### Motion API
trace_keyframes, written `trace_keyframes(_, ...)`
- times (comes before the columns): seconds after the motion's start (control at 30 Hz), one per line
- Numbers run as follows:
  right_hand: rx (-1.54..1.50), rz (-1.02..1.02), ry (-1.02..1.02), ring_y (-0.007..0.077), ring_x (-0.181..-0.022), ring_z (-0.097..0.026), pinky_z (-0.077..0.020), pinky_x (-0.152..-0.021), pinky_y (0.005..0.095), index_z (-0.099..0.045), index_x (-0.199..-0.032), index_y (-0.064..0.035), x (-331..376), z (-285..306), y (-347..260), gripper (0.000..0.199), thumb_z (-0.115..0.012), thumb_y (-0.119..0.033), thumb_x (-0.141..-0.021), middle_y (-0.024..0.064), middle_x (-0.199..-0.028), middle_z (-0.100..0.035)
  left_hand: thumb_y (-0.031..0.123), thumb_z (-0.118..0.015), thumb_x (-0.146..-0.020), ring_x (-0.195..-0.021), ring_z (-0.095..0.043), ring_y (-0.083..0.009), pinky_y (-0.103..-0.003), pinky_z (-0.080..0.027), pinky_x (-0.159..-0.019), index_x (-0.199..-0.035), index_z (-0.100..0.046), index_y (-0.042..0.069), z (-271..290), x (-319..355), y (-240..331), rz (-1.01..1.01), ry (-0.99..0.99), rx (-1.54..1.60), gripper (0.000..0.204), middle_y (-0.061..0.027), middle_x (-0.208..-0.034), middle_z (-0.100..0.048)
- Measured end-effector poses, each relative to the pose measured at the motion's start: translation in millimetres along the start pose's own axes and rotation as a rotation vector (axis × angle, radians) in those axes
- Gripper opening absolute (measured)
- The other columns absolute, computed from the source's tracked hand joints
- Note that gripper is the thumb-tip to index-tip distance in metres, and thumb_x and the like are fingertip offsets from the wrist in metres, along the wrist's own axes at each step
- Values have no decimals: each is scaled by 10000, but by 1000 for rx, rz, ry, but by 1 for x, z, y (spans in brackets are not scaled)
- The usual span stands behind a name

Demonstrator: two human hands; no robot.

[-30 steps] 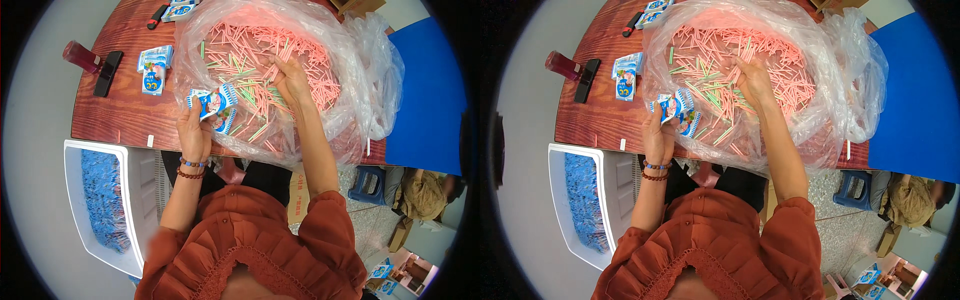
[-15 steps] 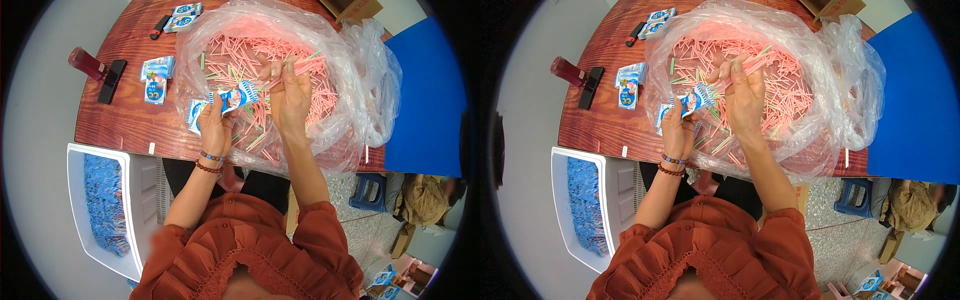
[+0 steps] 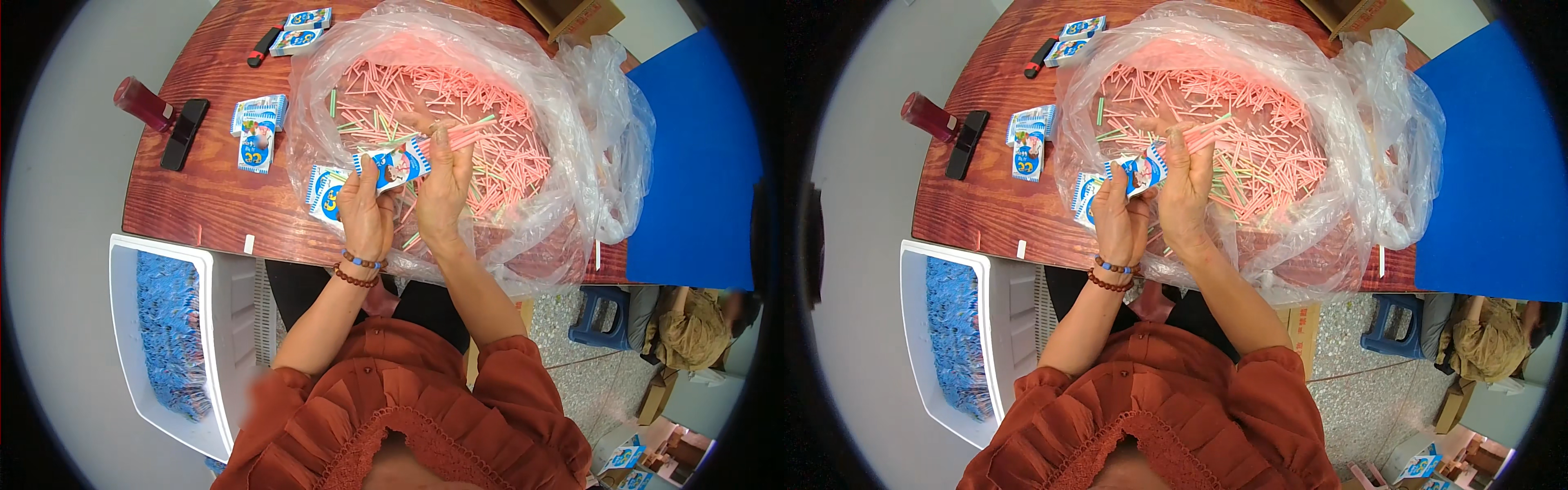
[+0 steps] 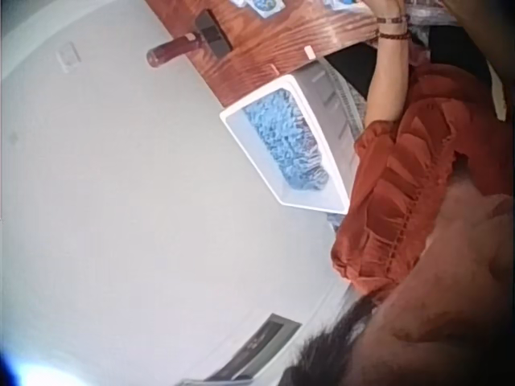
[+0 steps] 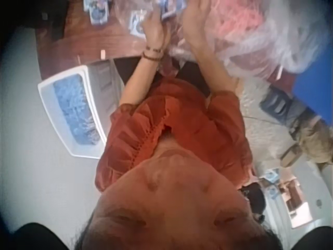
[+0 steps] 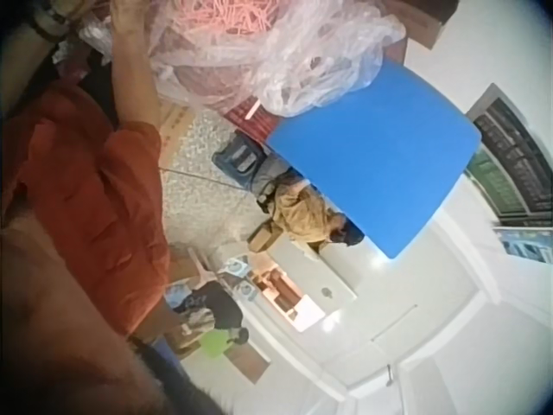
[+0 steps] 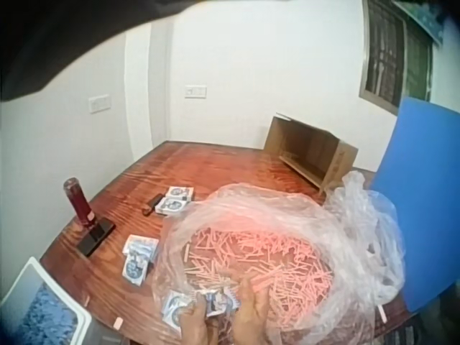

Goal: The recorder is sorting and packaging small blue packets on a table near a large bag of pink shredded material.

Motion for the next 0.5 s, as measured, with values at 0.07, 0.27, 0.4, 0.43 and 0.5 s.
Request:
trace_keyframes(0.07, 229, 213, -17, 213, -1181, -530, -425, -962, 334, -485, -1068, -16, 1, -1, -12, 268, -354, -247, -1037, 204, -1237, -579, 256, -536, -984, -794, -624, -125, -263, -526, -686, -995, -615, 4, -4, -1, 0, -15, -33, 6, 265, -64, -926, -661)
trace_keyframes(0.27, 42, -85, 11, 246, -1371, -348, -309, -1078, 358, -472, -1317, -4, 3, 12, 12, 369, -364, -196, -1021, 181, -1312, -539, 246, -533, -985, -815, -622, -126, -289, -536, -719, -998, -610, 8, -4, -6, -4, -47, -58, 47, 250, -62, -932, -651)
trace_keyframes(0.4, 170, -94, -84, 244, -1369, -344, -278, -1102, 356, -425, -1374, -6, -5, 19, 20, 429, -401, -230, -1009, 171, -1391, -462, 241, -532, -986, -836, -626, -133, -301, -539, -744, -996, -608, 13, -9, -9, -9, -4, -42, 89, 241, -65, -948, -652)
trace_keyframes(0.43, 214, -95, -114, 244, -1369, -343, -267, -1110, 355, -409, -1393, -7, -7, 21, 21, 454, -413, -241, -1005, 167, -1417, -437, 239, -531, -986, -855, -630, -139, -306, -539, -760, -1007, -604, 16, -12, -11, -11, -2, -59, 99, 236, -68, -966, -652)
trace_keyframes(0.5, 252, -100, -158, 244, -1368, -342, -257, -1118, 354, -393, -1412, -7, -10, 21, 24, 480, -425, -253, -1000, 164, -1443, -411, 236, -530, -986, -873, -634, -145, -311, -538, -776, -1017, -601, 19, -9, -15, -9, -14, -69, 110, 231, -71, -983, -653)
Point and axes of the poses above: each hand's wrist, its own x-axis away from the middle knuckle, its own z-axis out of the back of the hand, y = z × x, the point moved 10 cm from there along -x, towards the middle knuckle
